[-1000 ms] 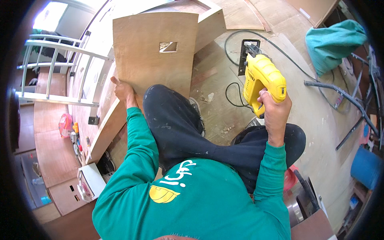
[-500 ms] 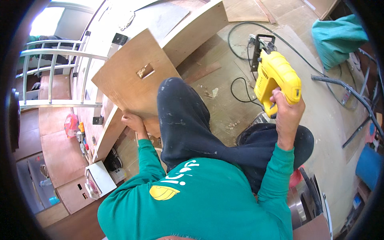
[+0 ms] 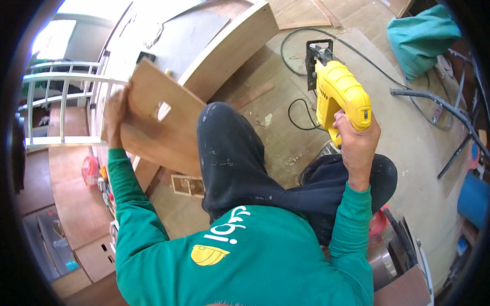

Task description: The person plugs in a yellow jigsaw and then sits on the floor to cut a rectangular hole in a large wooden panel. They guide the tool along a marked line, creating a cutout while wood shavings accumulate.

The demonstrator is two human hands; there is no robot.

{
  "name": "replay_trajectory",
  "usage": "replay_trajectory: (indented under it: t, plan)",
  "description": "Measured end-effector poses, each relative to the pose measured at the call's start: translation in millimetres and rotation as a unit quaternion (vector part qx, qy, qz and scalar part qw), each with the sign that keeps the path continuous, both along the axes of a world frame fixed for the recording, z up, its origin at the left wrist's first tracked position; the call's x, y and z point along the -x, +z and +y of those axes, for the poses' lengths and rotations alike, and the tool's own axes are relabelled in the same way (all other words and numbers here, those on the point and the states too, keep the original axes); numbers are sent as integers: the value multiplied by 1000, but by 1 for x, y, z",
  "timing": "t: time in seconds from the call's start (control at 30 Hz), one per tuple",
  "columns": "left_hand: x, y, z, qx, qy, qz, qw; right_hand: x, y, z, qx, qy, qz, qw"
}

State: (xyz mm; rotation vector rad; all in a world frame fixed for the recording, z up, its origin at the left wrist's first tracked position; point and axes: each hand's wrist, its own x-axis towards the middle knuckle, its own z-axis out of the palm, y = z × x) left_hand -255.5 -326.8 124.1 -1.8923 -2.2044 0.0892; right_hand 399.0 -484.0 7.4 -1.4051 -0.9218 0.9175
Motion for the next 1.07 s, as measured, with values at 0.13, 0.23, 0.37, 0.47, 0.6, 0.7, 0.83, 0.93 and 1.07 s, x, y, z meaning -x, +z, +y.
replay_trajectory:
  t: [0.13, 0.23, 0.37, 0.47, 0.6, 0.7, 0.83, 0.93, 1.07]
  plan:
    - [-53, 45, 49, -14, -120, 185, 975, 8, 5, -2, 1, 23, 12, 1000]
    - [-54, 62, 96, -69, -89, 129, 985, 16, 1, 0, -10, 56, 10, 998]
    - [-119, 63, 123, -94, -59, -15, 994, 34, 15, -5, -14, 95, 21, 995]
    - [-135, 53, 140, -68, -78, -53, 993, 48, 23, 2, -35, 119, 31, 992]
    - [-183, 11, 134, -23, -60, -140, 988, 83, 34, 15, -50, 135, 24, 989]
    - [-181, -19, 143, 3, -43, -116, 992, 111, 32, 25, -66, 150, -24, 986]
    - [-171, -42, 145, -30, -74, -167, 983, 143, 25, 37, -52, 195, -71, 977]
    - [-171, -42, 155, 7, -126, -160, 979, 166, 25, 50, -50, 208, -61, 975]
    - [-171, -38, 154, 0, -113, -146, 983, 189, 19, 65, -60, 232, -108, 965]
